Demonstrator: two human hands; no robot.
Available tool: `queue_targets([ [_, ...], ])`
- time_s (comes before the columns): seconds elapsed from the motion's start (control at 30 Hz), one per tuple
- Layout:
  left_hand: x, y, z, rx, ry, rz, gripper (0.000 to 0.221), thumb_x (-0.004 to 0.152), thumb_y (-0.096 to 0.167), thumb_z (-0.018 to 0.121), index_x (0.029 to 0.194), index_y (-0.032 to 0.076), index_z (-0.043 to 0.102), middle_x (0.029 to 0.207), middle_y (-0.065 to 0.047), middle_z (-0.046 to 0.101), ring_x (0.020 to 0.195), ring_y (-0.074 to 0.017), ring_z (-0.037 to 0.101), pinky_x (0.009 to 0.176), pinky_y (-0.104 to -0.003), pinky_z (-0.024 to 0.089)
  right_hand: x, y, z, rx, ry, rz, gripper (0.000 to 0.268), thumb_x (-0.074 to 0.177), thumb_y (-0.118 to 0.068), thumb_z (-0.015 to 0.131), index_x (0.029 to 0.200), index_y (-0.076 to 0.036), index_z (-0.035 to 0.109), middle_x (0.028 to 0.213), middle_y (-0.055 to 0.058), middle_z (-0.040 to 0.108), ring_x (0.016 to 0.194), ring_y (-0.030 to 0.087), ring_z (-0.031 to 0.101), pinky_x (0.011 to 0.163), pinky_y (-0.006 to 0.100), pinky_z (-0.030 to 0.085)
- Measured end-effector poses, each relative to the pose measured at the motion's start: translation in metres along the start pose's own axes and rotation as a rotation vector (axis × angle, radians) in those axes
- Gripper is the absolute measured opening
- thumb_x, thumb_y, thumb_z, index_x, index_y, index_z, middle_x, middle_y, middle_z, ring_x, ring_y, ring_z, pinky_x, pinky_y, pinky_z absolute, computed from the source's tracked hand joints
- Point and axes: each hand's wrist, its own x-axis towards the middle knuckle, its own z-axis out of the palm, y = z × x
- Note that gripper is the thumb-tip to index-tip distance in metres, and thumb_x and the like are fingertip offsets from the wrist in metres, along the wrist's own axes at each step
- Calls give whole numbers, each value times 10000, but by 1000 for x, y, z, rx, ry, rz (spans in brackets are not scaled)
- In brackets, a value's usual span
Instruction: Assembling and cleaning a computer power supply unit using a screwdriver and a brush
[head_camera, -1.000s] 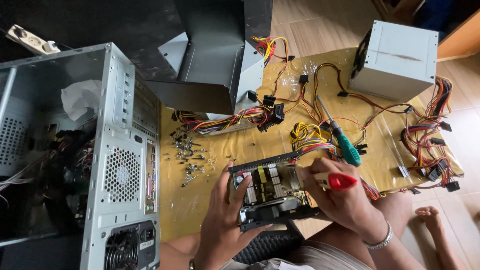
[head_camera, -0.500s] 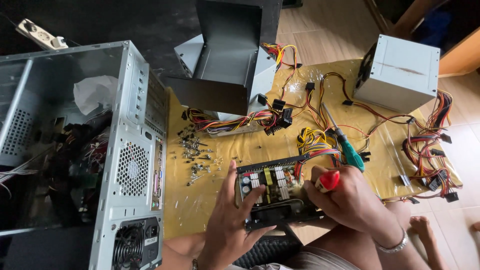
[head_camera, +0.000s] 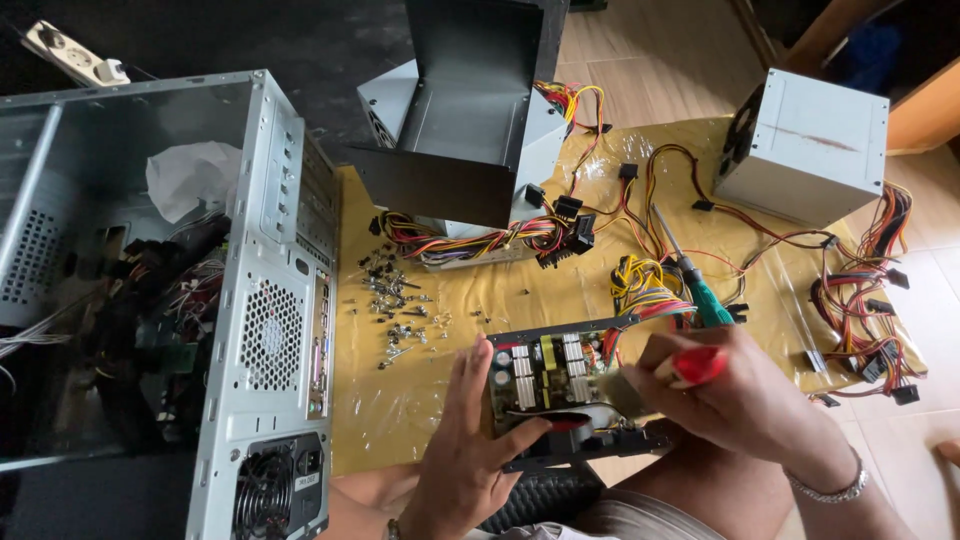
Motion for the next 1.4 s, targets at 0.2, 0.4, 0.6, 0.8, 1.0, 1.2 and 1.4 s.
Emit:
queue_targets([
  [0.2, -5, -3, 6, -63, 80, 91, 989, 851, 51, 929, 1578, 328, 320, 1675, -351, 28, 1569, -642, 108, 1254, -795, 225, 25, -38, 36, -89, 163, -350, 242, 951, -86, 663, 735, -57, 560, 740, 26, 609, 446, 178, 485, 387, 343, 391],
  [0.4, -6, -2, 13, -53, 163, 102, 893, 977, -124, 692, 1616, 330, 264, 1700, -304, 41, 1602, -583, 223, 1299, -756, 268, 34, -50, 28, -79, 68, -208, 148, 956, -188, 663, 835, -122, 607, 657, 0, 613, 447, 223, 506, 442, 354, 401],
  [0.6, -4, 1, 9, -20, 165, 89, 946, 848, -100, 839, 1560, 270, 338, 1684, -286, 92, 1597, -529, 233, 1301, -732, 258, 29, -57, 29, -134, 126, -239, 117, 934, -110, 674, 868, -86, 580, 683, -3, 600, 438, 192, 487, 400, 366, 350],
  [0.8, -6, -3, 13, -51, 180, 123, 1101, 836, -162, 736, 1650, 314, 169, 1703, -280, 104, 1613, -543, 194, 1305, -759, 242, 24, -61, 41, -168, 204, -197, 130, 913, -87, 706, 827, -98, 609, 655, -24, 572, 428, 149, 481, 398, 329, 368],
  [1.0, -6, -3, 12, -53, 172, 113, 985, 847, -93, 806, 1590, 284, 280, 1663, -310, 169, 1580, -579, 235, 1264, -800, 240, 23, -54, 41, -154, 189, -175, 141, 908, -92, 691, 810, -104, 591, 657, -4, 611, 445, 169, 548, 389, 341, 402],
  [1.2, -3, 1, 7, 68, 131, 73, 935, 732, 45, 968, 1479, 259, 447, 1617, -320, 180, 1539, -564, 253, 1237, -763, 267, 29, -57, 28, -44, 30, -127, 220, 947, -157, 630, 732, -113, 604, 625, -29, 653, 469, 208, 517, 472, 381, 380],
  [1.4, -2, 3, 3, -49, 175, 13, 1009, 826, 197, 1027, 1579, 273, 359, 1650, -387, 123, 1584, -519, 229, 1277, -712, 330, 26, -56, 17, 139, 127, 24, 82, 853, -176, 733, 926, -140, 722, 721, 10, 691, 530, 146, 617, 529, 258, 505],
])
